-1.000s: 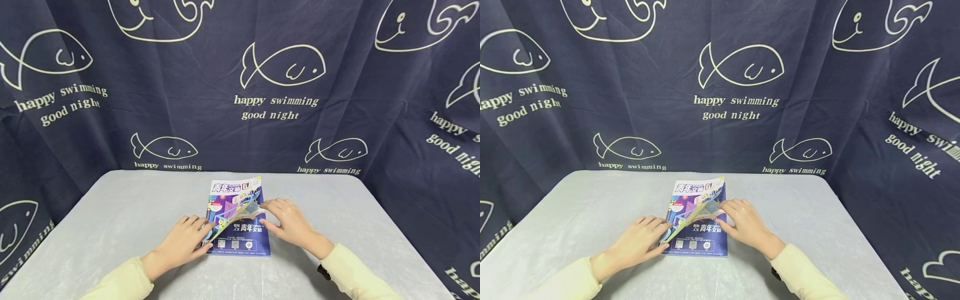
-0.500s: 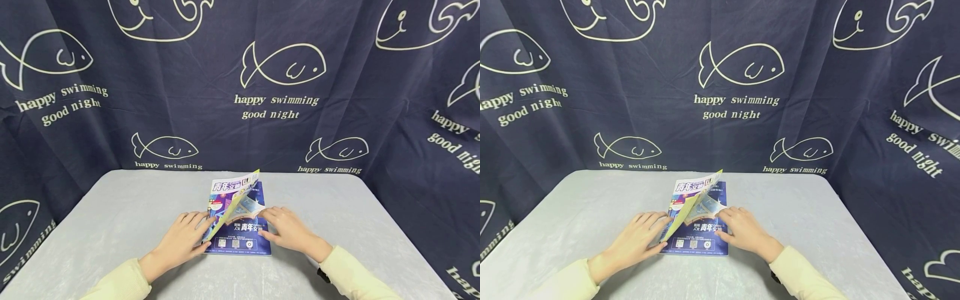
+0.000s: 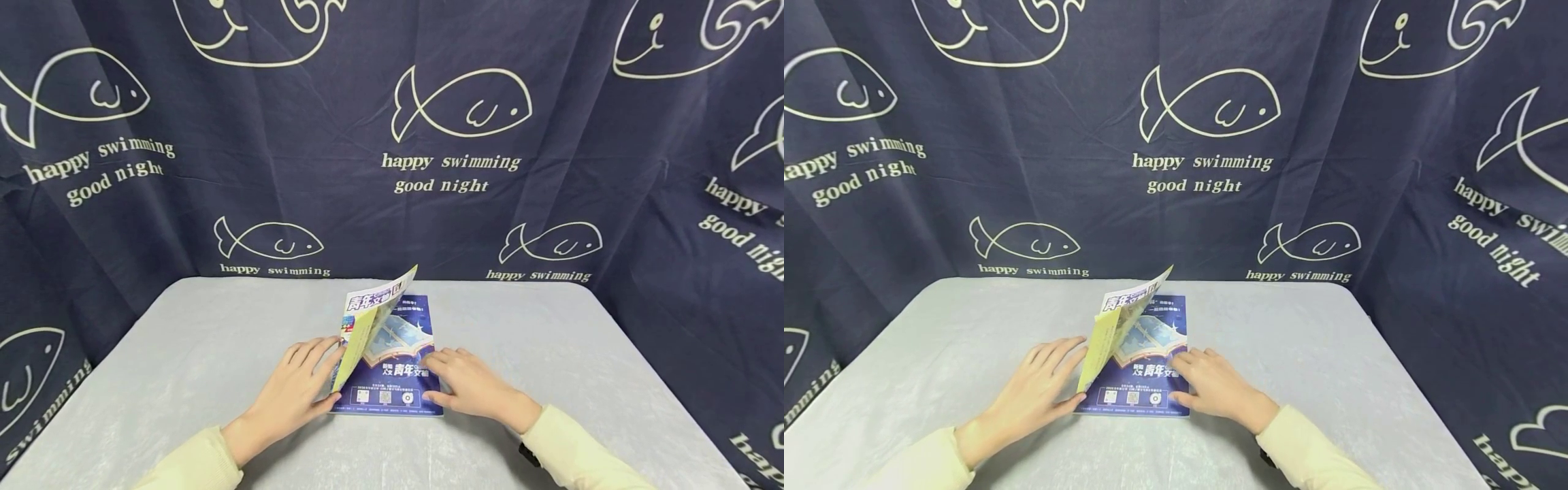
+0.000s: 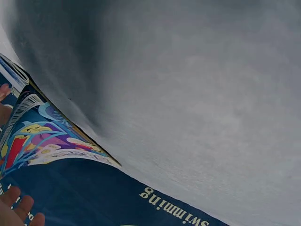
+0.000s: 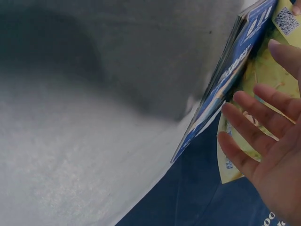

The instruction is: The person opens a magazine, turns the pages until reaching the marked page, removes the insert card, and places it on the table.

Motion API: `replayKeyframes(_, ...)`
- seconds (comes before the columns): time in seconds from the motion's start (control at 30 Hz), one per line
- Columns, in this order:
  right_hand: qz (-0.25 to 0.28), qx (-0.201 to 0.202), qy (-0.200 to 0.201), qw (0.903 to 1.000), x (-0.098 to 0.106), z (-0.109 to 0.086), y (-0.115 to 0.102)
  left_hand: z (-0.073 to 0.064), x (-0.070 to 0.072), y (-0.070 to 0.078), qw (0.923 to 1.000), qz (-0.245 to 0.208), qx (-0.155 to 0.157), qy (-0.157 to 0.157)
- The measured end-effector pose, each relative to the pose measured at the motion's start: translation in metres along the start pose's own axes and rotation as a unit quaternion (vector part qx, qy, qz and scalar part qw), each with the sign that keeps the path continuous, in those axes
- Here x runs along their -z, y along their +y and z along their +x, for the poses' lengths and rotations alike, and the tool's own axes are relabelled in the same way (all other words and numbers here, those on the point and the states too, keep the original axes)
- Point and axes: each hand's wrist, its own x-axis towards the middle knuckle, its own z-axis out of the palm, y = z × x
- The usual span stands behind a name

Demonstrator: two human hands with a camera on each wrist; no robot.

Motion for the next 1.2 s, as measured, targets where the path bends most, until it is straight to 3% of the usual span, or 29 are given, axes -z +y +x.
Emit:
replayKeyframes(0.17,-0.012,0.009,-0.011,0.9998,-0.003,-0.001,-0.001,-0.003,0.000,0.000,0.9999,-0.007,0.012,0.010)
replayKeyframes(0.5,-0.005,0.007,-0.026,0.9996,-0.005,-0.003,-0.002,-0.005,-0.002,0.001,0.9971,-0.015,0.018,0.073)
replayKeyframes(1.2,0.003,0.010,-0.063,0.9979,-0.007,-0.007,-0.002,-0.011,-0.004,0.002,0.9947,0.015,0.003,0.101)
